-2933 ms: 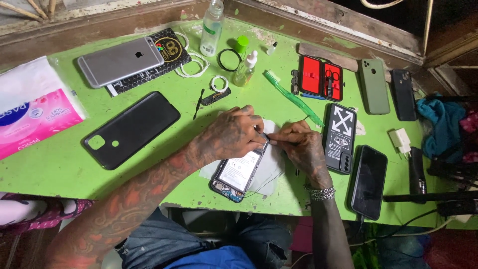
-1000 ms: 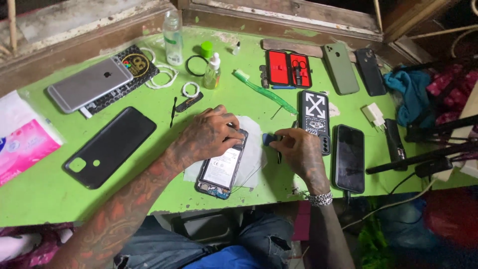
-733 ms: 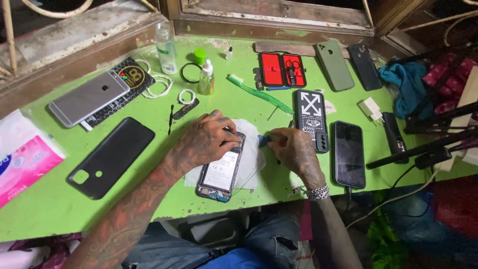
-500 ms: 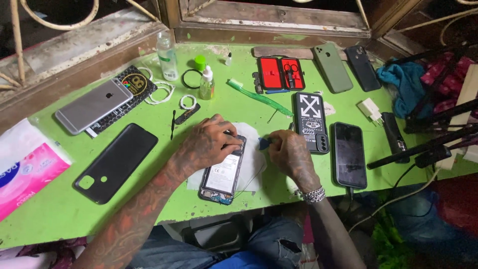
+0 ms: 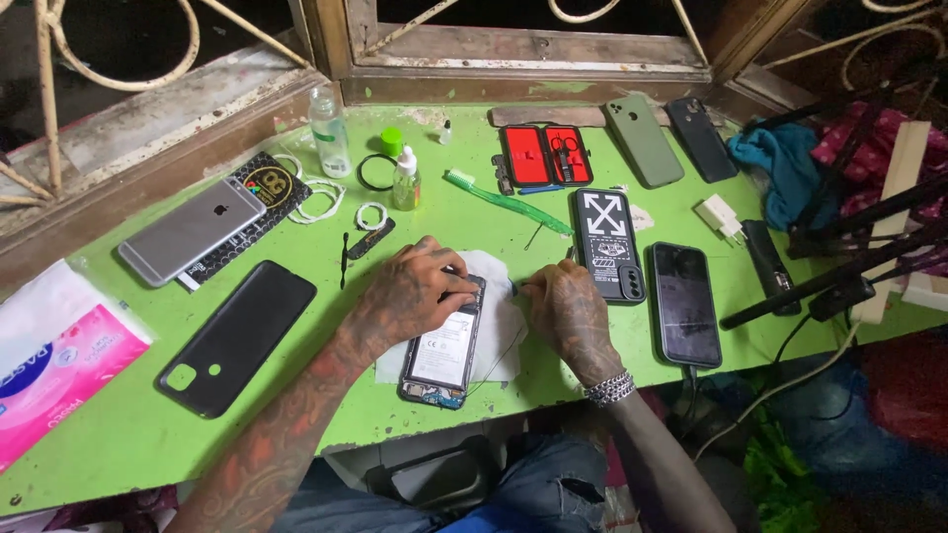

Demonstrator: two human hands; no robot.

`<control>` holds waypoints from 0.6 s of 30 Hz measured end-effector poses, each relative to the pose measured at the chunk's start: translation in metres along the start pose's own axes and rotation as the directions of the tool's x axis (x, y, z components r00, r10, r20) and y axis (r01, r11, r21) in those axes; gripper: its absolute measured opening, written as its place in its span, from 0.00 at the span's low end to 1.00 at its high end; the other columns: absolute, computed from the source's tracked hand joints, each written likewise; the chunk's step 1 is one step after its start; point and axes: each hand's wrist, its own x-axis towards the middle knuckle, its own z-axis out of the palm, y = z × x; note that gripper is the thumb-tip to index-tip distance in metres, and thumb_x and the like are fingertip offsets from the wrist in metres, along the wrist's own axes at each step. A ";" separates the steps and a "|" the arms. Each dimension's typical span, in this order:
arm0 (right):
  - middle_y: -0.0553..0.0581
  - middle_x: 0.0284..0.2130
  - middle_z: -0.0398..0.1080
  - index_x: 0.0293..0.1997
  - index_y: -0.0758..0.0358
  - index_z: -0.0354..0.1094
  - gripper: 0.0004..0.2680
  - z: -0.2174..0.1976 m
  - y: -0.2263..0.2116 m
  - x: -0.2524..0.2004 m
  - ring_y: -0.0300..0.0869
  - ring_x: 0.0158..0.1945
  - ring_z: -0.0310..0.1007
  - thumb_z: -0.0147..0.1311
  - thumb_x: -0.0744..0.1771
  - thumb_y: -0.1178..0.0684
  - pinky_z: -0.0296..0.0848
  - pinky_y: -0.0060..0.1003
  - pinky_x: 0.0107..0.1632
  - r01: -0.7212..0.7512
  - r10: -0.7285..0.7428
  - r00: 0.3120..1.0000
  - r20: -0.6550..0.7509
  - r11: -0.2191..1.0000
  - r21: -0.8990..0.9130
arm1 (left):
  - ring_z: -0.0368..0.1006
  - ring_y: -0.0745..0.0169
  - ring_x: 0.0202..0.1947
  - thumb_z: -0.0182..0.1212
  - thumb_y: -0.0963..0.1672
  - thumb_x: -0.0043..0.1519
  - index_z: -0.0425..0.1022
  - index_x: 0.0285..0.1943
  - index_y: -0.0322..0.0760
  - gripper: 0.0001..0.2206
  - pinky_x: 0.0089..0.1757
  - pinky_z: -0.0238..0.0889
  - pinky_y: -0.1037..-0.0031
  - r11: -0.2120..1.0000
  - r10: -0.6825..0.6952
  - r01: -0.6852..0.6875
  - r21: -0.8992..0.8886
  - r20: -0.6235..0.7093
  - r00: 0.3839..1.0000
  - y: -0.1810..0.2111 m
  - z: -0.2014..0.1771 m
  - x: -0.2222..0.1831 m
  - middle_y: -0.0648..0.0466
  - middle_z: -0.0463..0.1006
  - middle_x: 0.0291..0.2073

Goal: Disassembling a smartphone to access internal components for repair, specifically removing the battery and screen assembly.

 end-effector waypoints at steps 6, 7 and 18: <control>0.62 0.34 0.75 0.46 0.53 0.72 0.05 -0.039 -0.016 0.000 0.60 0.45 0.76 0.55 0.69 0.50 0.73 0.60 0.48 0.057 -0.008 0.992 -0.126 0.919 0.390 | 0.72 0.65 0.48 0.66 0.49 0.61 0.86 0.40 0.53 0.05 0.50 0.69 0.69 1.000 -0.018 0.018 -0.014 0.010 1.000 0.000 -0.001 0.000 0.64 0.79 0.42; 0.62 0.34 0.75 0.46 0.53 0.72 0.05 -0.044 -0.019 0.003 0.60 0.45 0.76 0.55 0.69 0.50 0.73 0.60 0.48 0.064 -0.018 0.992 -0.123 0.921 0.385 | 0.72 0.65 0.48 0.66 0.49 0.61 0.86 0.40 0.53 0.05 0.50 0.69 0.69 1.000 -0.027 0.027 -0.016 0.003 1.000 -0.002 0.001 0.000 0.64 0.79 0.42; 0.65 0.31 0.75 0.50 0.75 0.67 0.06 -0.002 -0.037 0.042 0.41 0.28 0.75 0.54 0.69 0.64 0.78 0.35 0.33 0.291 -0.163 0.951 -0.262 0.192 0.937 | 0.72 0.60 0.47 0.68 0.50 0.59 0.86 0.41 0.53 0.06 0.48 0.71 0.66 1.000 0.018 -0.019 -0.014 -0.076 0.997 -0.007 0.012 -0.002 0.63 0.78 0.39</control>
